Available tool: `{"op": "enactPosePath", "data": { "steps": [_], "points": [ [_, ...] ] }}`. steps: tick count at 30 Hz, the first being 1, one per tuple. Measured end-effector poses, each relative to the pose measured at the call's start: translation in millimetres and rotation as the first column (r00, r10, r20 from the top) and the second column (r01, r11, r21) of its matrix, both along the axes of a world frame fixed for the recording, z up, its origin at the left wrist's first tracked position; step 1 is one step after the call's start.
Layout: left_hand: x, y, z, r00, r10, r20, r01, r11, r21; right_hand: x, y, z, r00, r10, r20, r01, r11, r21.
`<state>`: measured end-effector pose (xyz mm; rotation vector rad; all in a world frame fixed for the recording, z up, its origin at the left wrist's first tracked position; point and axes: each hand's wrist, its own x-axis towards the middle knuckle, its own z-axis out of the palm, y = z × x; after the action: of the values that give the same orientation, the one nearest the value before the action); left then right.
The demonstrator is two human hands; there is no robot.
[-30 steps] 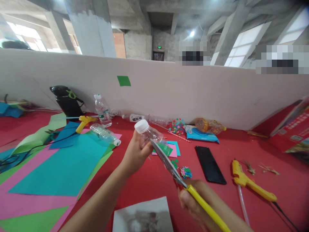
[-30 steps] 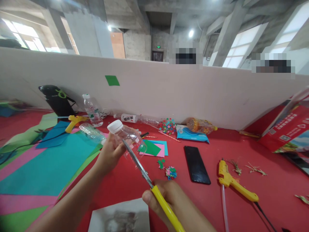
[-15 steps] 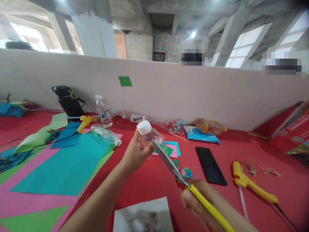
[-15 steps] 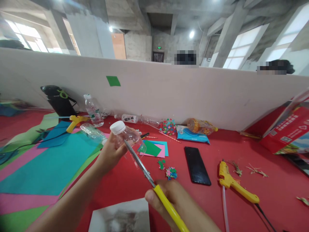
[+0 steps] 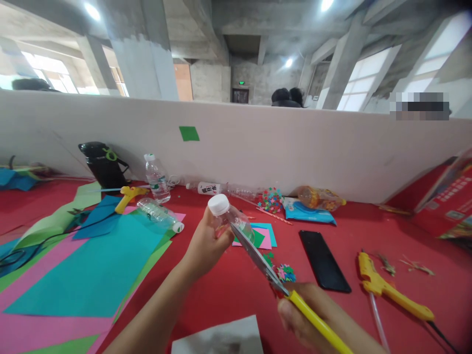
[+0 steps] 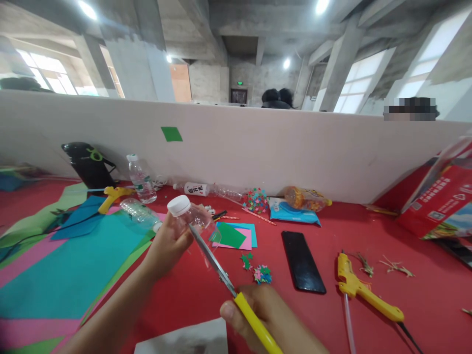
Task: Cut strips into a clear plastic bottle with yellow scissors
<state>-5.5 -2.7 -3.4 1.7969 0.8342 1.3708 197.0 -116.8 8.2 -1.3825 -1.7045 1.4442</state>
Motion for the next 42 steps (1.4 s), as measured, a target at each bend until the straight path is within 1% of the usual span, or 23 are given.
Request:
{"op": "enactPosePath", "data": {
  "steps": [4, 6, 8, 11, 14, 17, 19, 22, 23, 24, 26, 28, 29, 31, 33, 35, 37, 39, 42],
  "points": [
    [-2.5, 0.7, 2.5, 0.999, -0.027, -0.037, 0.027, 1.000, -0.006, 4.9, 0.1, -4.5, 0.999, -0.010, -0.050, 0.007, 0.997, -0.073],
    [-5.5, 1.4, 4.2, 0.995, -0.034, -0.091, 0.034, 0.999, -0.006, 10.0, -1.1, -7.5, 0.998, -0.037, -0.050, 0.031, 0.992, -0.118],
    [-9.0, 2.9, 4.8, 0.987, -0.034, -0.156, 0.033, 0.999, -0.007, 14.6, -2.3, -9.3, 0.997, -0.063, -0.044, 0.056, 0.989, -0.136],
    [-13.0, 6.1, 2.4, 0.974, -0.013, -0.226, 0.017, 1.000, 0.017, 16.7, -2.7, -7.8, 0.996, -0.069, -0.055, 0.062, 0.991, -0.117],
    [-14.1, 8.1, 0.0, 0.972, 0.015, -0.235, -0.006, 0.999, 0.041, 13.6, -1.9, -3.9, 0.996, -0.062, -0.061, 0.055, 0.992, -0.116],
    [-15.0, 7.1, 1.9, 0.966, 0.036, -0.255, -0.028, 0.999, 0.034, 10.1, -0.9, -1.6, 0.998, -0.042, -0.054, 0.034, 0.991, -0.130],
    [-16.8, 6.3, 4.7, 0.958, 0.025, -0.287, -0.018, 0.999, 0.027, 7.9, 0.4, -1.9, 0.998, -0.039, -0.057, 0.032, 0.992, -0.120],
    [-20.2, 7.3, 7.0, 0.944, 0.042, -0.328, -0.025, 0.998, 0.056, 2.8, 4.0, -6.4, 0.998, -0.058, -0.035, 0.054, 0.993, -0.102],
    [-21.1, 8.3, 6.9, 0.939, 0.069, -0.337, -0.047, 0.996, 0.074, 0.9, 5.3, -9.3, 1.000, -0.027, -0.015, 0.025, 0.994, -0.105],
    [-21.9, 9.4, 6.4, 0.934, 0.102, -0.343, -0.074, 0.993, 0.092, -0.9, 6.2, -12.8, 0.999, 0.030, 0.014, -0.028, 0.994, -0.101],
    [-23.0, 11.3, 4.9, 0.927, 0.136, -0.350, -0.101, 0.988, 0.117, -2.5, 6.6, -21.0, 1.000, 0.008, 0.021, -0.007, 0.999, -0.053],
    [-23.7, 12.1, 4.1, 0.926, 0.125, -0.357, -0.085, 0.988, 0.127, -0.9, 5.0, -28.1, 0.999, 0.037, -0.014, -0.038, 0.995, -0.090],
    [-24.0, 11.9, 4.3, 0.925, 0.113, -0.363, -0.070, 0.989, 0.128, 0.8, 3.9, -30.1, 0.999, 0.023, -0.038, -0.027, 0.993, -0.111],
    [-24.3, 11.0, 5.8, 0.920, 0.089, -0.382, -0.046, 0.992, 0.119, 4.3, 2.6, -30.0, 0.999, 0.029, -0.029, -0.032, 0.992, -0.119],
    [-24.2, 10.0, 7.3, 0.910, 0.074, -0.409, -0.036, 0.994, 0.100, 5.3, 2.7, -25.6, 1.000, 0.029, -0.007, -0.030, 0.989, -0.144],
    [-23.1, 9.4, 7.2, 0.912, 0.078, -0.403, -0.047, 0.995, 0.086, 2.9, 3.7, -21.0, 1.000, 0.014, 0.004, -0.013, 0.992, -0.127],
    [-20.3, 9.1, 5.7, 0.930, 0.085, -0.358, -0.060, 0.995, 0.080, -2.0, 4.4, -20.4, 1.000, -0.017, 0.013, 0.018, 0.997, -0.081],
    [-16.0, 8.2, 4.2, 0.957, 0.057, -0.284, -0.042, 0.997, 0.059, -7.2, 4.9, -25.0, 0.999, -0.043, 0.009, 0.043, 0.999, -0.033],
    [-9.6, 5.6, 4.7, 0.985, -0.034, -0.170, 0.033, 0.999, -0.005, -12.0, 6.3, -36.7, 0.999, -0.042, -0.008, 0.043, 0.999, 0.026]
  ]
}}
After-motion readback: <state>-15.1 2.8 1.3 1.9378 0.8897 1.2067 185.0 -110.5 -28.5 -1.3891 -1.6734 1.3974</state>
